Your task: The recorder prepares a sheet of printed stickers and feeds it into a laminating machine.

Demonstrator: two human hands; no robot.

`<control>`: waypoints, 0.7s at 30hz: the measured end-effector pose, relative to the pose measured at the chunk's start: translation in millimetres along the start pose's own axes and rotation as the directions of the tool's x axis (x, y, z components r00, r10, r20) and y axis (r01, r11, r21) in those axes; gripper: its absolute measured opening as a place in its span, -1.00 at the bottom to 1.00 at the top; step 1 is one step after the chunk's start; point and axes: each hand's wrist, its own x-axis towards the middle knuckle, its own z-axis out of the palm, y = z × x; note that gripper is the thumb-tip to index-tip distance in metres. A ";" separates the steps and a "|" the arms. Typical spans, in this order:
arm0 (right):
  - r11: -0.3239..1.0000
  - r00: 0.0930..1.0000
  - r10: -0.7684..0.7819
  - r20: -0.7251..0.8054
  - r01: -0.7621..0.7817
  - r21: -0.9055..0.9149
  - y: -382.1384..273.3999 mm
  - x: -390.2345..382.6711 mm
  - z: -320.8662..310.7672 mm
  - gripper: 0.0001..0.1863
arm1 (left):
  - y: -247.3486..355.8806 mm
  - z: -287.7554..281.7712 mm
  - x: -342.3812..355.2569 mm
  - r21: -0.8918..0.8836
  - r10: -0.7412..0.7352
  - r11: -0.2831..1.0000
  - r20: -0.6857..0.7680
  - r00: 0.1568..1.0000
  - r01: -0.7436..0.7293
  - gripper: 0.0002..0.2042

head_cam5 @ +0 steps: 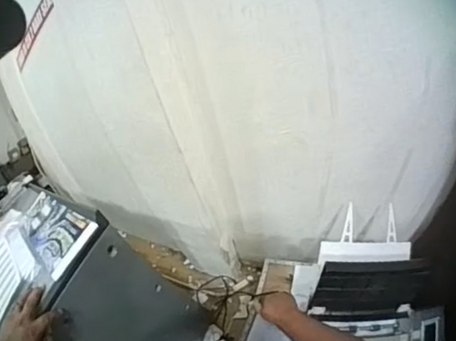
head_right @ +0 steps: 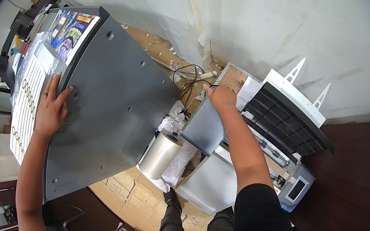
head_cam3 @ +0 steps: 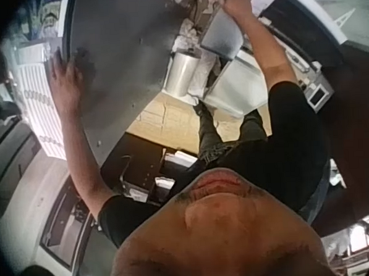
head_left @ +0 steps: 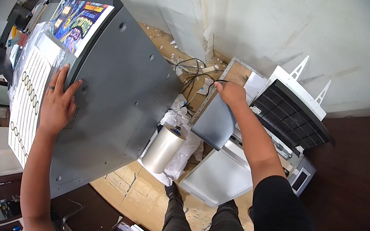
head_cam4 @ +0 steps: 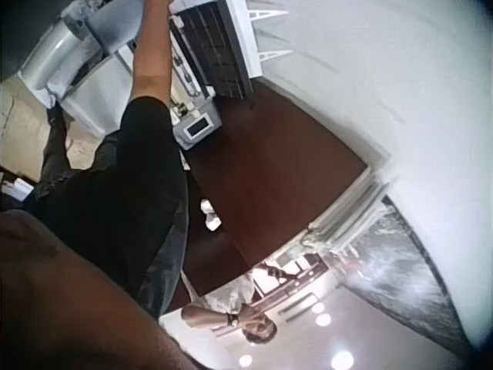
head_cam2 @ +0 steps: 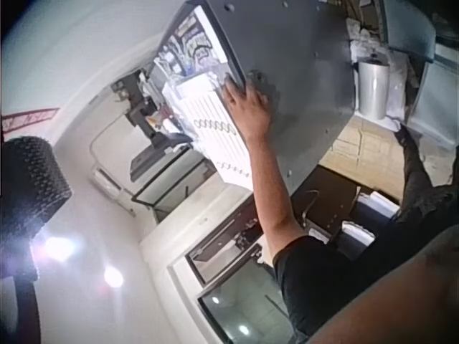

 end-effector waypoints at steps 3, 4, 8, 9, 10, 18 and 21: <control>1.000 0.999 0.004 -0.051 -0.004 0.014 1.0 -0.8 5.5 -0.24 | -0.2 0.6 -0.9 0.005 0.001 1.000 -0.006 1.000 -0.001 -0.47; 1.000 0.998 0.008 -0.059 -0.007 0.014 1.5 -0.8 6.7 -0.27 | -0.3 0.9 -1.2 0.010 0.009 1.000 -0.016 1.000 -0.009 -0.47; 1.000 0.995 0.017 -0.096 -0.017 0.002 2.0 -2.7 9.0 -0.27 | -1.1 2.1 -1.4 0.012 0.013 1.000 -0.022 1.000 -0.013 -0.47; 1.000 0.993 0.024 -0.119 -0.025 -0.009 1.6 -3.7 9.4 -0.27 | -1.0 2.4 -1.6 0.008 0.011 1.000 -0.021 1.000 -0.011 -0.47; 0.999 0.990 0.030 -0.135 -0.033 -0.022 1.1 -4.4 9.3 -0.26 | -1.0 2.6 -1.6 0.007 0.007 1.000 -0.021 1.000 -0.007 -0.46; 0.997 0.989 0.071 -0.133 -0.064 0.052 -0.9 -6.1 15.0 -0.25 | 0.3 4.8 -5.1 0.052 0.023 0.998 -0.063 0.998 -0.019 -0.47; 0.997 0.983 0.056 -0.177 -0.046 0.058 0.4 -6.0 18.9 -0.26 | -0.1 6.4 -5.5 0.056 0.028 0.998 -0.065 0.997 -0.024 -0.48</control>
